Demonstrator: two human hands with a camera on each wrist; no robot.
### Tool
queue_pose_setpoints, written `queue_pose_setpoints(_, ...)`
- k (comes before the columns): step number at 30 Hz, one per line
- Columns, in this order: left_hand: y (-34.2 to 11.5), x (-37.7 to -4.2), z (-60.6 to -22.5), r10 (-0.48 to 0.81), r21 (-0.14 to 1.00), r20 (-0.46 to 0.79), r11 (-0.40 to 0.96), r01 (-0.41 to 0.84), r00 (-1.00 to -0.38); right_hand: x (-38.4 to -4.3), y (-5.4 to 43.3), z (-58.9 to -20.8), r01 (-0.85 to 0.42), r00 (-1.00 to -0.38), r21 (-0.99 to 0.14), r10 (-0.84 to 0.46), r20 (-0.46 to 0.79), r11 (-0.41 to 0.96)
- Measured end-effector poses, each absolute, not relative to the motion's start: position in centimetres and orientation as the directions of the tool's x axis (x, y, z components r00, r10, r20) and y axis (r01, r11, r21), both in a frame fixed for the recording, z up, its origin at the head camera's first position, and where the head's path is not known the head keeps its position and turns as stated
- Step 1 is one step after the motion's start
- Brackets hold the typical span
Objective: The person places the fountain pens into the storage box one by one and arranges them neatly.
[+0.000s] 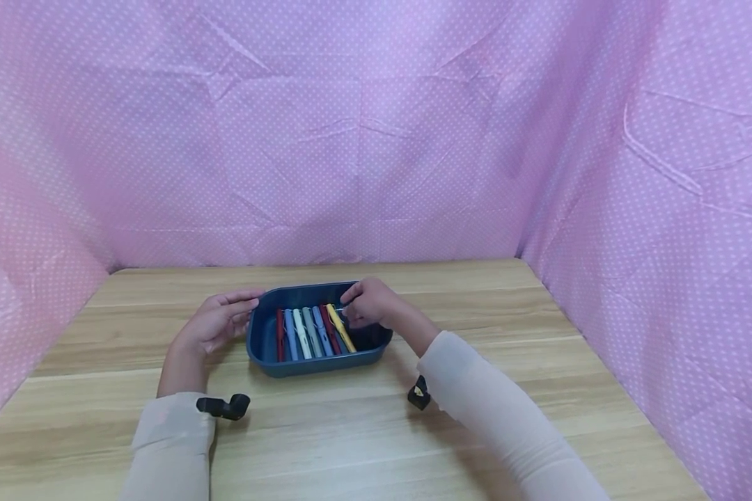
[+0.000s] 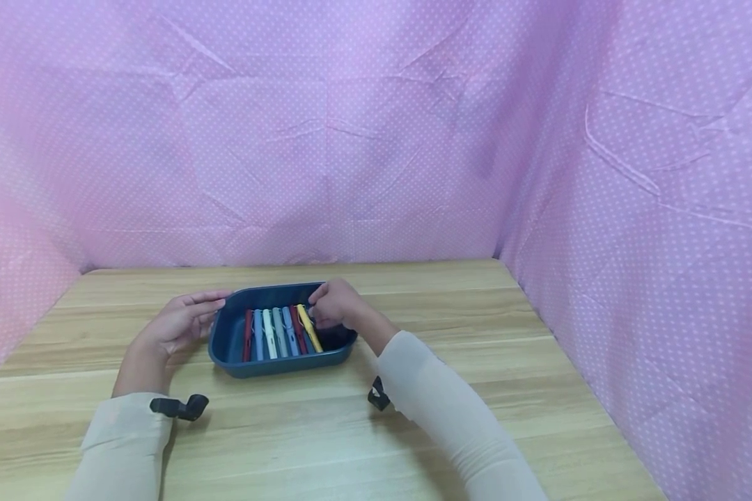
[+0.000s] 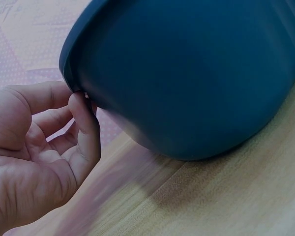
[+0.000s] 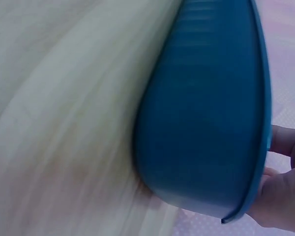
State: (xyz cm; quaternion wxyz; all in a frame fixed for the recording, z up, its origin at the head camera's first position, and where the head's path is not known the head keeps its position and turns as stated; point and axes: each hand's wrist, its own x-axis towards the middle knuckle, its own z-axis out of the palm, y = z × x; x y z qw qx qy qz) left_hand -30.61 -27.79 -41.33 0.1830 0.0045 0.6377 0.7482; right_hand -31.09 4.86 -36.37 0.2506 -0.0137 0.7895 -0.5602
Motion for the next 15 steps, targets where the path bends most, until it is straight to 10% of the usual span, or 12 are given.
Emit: queue_pose_setpoints(15, -27.4, -30.6, -40.9, 0.250, 0.967, -0.252, 0.032, -0.252, -0.935, -31.1, 8.1, -35.0, 0.053, -0.953, -0.916, -0.255, -0.166, 0.398)
